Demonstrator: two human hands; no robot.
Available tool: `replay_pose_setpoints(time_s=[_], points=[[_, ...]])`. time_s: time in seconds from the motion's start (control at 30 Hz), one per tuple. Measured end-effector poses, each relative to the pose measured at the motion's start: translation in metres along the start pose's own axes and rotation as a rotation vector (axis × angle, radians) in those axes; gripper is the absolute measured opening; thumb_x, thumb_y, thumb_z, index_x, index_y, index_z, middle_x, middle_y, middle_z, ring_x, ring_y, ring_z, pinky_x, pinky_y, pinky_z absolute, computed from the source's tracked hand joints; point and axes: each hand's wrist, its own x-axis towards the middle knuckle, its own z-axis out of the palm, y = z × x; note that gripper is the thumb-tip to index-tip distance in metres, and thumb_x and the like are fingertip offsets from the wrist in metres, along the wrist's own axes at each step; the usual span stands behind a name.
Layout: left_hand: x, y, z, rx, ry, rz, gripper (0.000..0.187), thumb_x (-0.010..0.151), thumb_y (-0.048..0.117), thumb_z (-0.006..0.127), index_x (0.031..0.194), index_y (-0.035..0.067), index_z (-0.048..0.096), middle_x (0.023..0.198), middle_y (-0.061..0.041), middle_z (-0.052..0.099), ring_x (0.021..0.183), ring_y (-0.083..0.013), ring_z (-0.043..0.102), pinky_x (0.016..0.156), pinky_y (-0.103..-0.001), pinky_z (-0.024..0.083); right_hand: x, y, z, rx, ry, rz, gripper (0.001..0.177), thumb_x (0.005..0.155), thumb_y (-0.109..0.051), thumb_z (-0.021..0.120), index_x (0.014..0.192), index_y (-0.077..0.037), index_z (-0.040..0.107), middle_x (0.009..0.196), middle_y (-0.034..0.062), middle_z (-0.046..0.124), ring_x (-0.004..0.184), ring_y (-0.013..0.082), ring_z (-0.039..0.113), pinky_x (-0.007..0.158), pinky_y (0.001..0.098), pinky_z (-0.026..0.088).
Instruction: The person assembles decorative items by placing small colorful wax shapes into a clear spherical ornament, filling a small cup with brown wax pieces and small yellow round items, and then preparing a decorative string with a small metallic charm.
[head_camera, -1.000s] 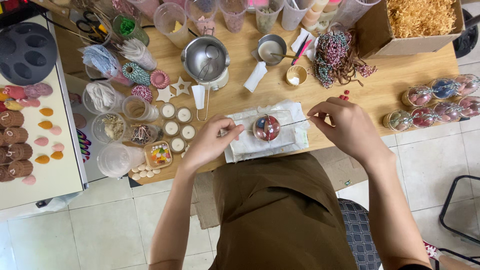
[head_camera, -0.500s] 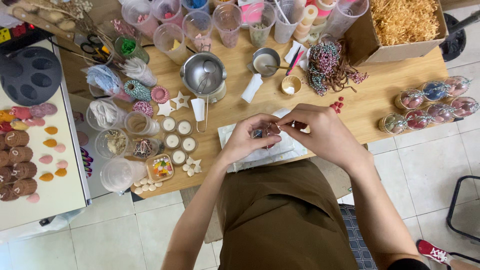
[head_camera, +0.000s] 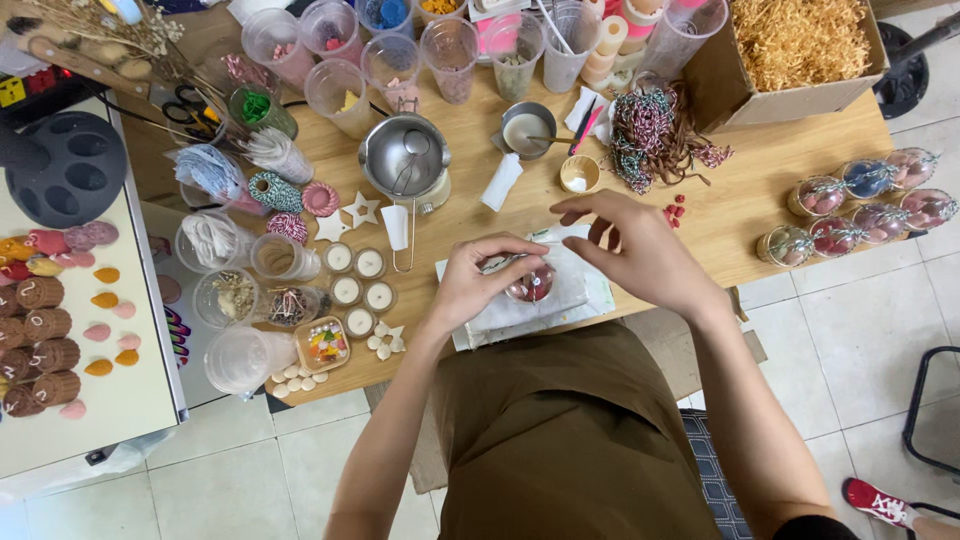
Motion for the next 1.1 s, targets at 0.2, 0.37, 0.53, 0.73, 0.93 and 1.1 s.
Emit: replay_pose_setpoints(time_s=[0.2,0.37,0.53,0.73,0.93,1.1], points=[[0.000,0.007,-0.007,0.050,-0.006,-0.018,0.022,0.096,0.014,0.073,0.116,0.005,0.078,0.111,-0.007,0.079,0.103,-0.0120,0.072,0.095,-0.028,0.056,-0.005,0.034,0.025,0.060,-0.173,-0.125,0.079,0.070,-0.020,0.086,0.141,-0.004,0.054,0.132,0.0177,0.062,0.109,0.0315,0.062,0.093,0.0394,0.051],[0.003,0.008,-0.009,0.097,0.001,-0.044,0.021,0.096,0.016,0.074,0.114,0.007,0.079,0.107,-0.006,0.078,0.098,-0.0123,0.071,0.089,-0.028,0.056,-0.004,0.059,0.063,-0.101,-0.145,-0.252,0.083,0.066,-0.029,0.093,0.134,0.001,0.057,0.140,0.0248,0.055,0.126,0.0425,0.056,0.103,0.0463,0.046],[0.006,0.020,-0.008,0.157,-0.043,-0.056,0.022,0.095,0.017,0.074,0.114,0.007,0.079,0.103,-0.007,0.078,0.095,-0.0126,0.071,0.089,-0.029,0.056,-0.004,0.071,0.081,-0.115,-0.126,-0.162,0.068,0.070,-0.027,0.089,0.126,0.002,0.063,0.129,0.0239,0.061,0.117,0.0394,0.062,0.100,0.0433,0.051],[0.009,0.033,-0.008,0.273,-0.090,-0.062,0.021,0.093,0.017,0.075,0.112,0.008,0.079,0.100,-0.008,0.078,0.090,-0.0140,0.072,0.085,-0.029,0.057,-0.003,0.069,0.087,-0.132,-0.071,-0.199,0.061,0.066,-0.021,0.088,0.117,0.005,0.067,0.124,0.0261,0.062,0.114,0.0408,0.061,0.098,0.0449,0.052],[0.009,0.039,0.001,0.344,-0.128,-0.029,0.020,0.092,0.015,0.075,0.111,0.010,0.079,0.103,-0.008,0.077,0.090,-0.0166,0.072,0.084,-0.031,0.057,0.000,0.070,0.092,-0.176,-0.078,-0.213,0.055,0.068,-0.025,0.089,0.114,0.000,0.071,0.123,0.0288,0.061,0.115,0.0433,0.058,0.098,0.0460,0.051],[0.013,0.035,0.006,0.311,-0.126,-0.069,0.021,0.091,0.015,0.075,0.111,0.010,0.080,0.102,-0.008,0.077,0.090,-0.0184,0.071,0.085,-0.032,0.057,-0.004,0.058,0.075,-0.121,-0.225,-0.044,0.066,0.063,-0.032,0.093,0.119,-0.005,0.072,0.120,0.0229,0.064,0.118,0.0375,0.058,0.101,0.0438,0.049]])
